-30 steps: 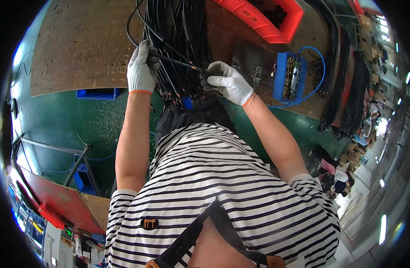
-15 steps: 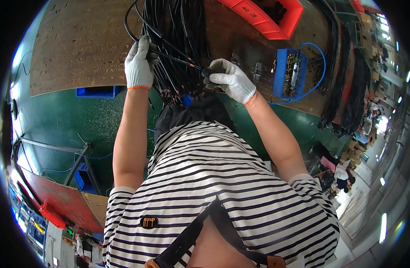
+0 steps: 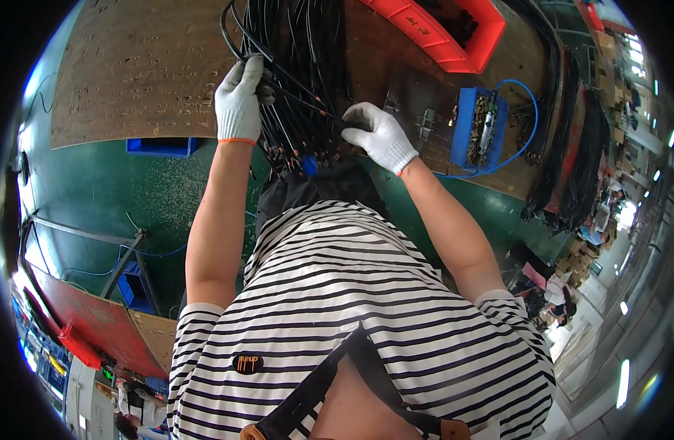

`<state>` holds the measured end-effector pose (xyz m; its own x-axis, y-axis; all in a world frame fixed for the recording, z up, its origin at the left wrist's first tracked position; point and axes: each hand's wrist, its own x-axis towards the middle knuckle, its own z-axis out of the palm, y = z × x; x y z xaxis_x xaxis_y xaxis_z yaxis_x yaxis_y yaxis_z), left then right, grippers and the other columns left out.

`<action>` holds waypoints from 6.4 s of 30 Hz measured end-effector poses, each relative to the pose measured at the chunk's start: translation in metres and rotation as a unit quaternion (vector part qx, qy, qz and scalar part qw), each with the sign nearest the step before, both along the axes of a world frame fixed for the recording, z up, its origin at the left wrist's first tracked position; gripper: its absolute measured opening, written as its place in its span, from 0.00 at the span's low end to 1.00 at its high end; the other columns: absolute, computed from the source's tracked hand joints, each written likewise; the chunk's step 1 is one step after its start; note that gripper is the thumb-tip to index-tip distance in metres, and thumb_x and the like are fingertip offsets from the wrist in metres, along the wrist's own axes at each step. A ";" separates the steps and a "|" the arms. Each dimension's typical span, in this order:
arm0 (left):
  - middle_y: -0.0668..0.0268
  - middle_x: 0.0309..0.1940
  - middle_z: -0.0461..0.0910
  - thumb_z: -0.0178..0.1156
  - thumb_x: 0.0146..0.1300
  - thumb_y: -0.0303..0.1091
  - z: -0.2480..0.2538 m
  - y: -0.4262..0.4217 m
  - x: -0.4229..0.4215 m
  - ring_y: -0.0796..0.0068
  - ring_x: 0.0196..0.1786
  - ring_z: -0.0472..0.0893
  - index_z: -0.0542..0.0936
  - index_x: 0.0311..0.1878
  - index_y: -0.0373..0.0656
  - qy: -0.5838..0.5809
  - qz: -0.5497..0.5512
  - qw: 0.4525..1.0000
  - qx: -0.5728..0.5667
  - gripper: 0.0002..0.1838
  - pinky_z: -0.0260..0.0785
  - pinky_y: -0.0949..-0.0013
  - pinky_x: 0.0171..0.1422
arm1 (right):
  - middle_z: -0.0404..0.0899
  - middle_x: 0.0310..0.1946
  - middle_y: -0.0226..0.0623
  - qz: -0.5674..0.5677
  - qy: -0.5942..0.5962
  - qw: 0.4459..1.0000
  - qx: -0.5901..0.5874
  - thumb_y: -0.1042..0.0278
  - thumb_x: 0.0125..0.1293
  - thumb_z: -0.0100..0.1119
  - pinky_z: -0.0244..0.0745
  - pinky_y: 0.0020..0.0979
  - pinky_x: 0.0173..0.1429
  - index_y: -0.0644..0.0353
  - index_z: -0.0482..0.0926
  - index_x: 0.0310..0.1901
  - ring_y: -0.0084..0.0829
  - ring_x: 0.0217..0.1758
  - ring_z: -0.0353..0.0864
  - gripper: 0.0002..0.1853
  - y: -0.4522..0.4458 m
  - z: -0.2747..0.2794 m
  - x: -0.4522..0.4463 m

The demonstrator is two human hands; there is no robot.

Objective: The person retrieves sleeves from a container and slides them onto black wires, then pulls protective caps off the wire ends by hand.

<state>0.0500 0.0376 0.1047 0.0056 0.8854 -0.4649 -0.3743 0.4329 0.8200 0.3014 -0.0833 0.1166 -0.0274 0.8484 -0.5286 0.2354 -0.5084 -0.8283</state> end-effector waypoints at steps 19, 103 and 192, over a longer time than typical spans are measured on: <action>0.61 0.51 0.90 0.64 0.78 0.48 -0.052 -0.052 0.040 0.75 0.53 0.86 0.87 0.63 0.35 -0.014 -0.132 0.986 -0.103 0.25 0.75 0.73 0.62 | 0.86 0.47 0.35 -0.044 0.068 0.996 -0.023 0.75 0.66 0.72 0.77 0.28 0.62 0.64 0.80 0.54 0.26 0.53 0.83 0.17 0.053 -0.042 -0.064; 0.34 0.76 0.69 0.76 0.58 0.57 -0.138 -0.049 0.034 0.39 0.75 0.74 0.52 0.87 0.39 0.593 -0.037 0.804 -0.001 0.62 0.64 0.53 0.81 | 0.85 0.25 0.57 0.032 -0.199 0.979 -0.025 0.30 0.73 0.60 0.84 0.52 0.35 0.74 0.71 0.52 0.58 0.30 0.89 0.41 0.000 -0.165 -0.076; 0.52 0.65 0.84 0.63 0.73 0.44 -0.153 -0.200 0.052 0.49 0.73 0.78 0.83 0.67 0.43 0.728 -0.066 0.558 0.392 0.24 0.65 0.51 0.80 | 0.88 0.28 0.40 0.063 -0.291 0.803 0.515 0.55 0.76 0.60 0.81 0.51 0.35 0.48 0.82 0.63 0.46 0.32 0.90 0.18 -0.025 -0.232 -0.025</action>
<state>0.1018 -0.1621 -0.0487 0.2178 0.8562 0.4685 0.9292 -0.3288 0.1690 0.2765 -0.1080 -0.1156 -0.1507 0.8534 0.4989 0.7317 0.4357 -0.5242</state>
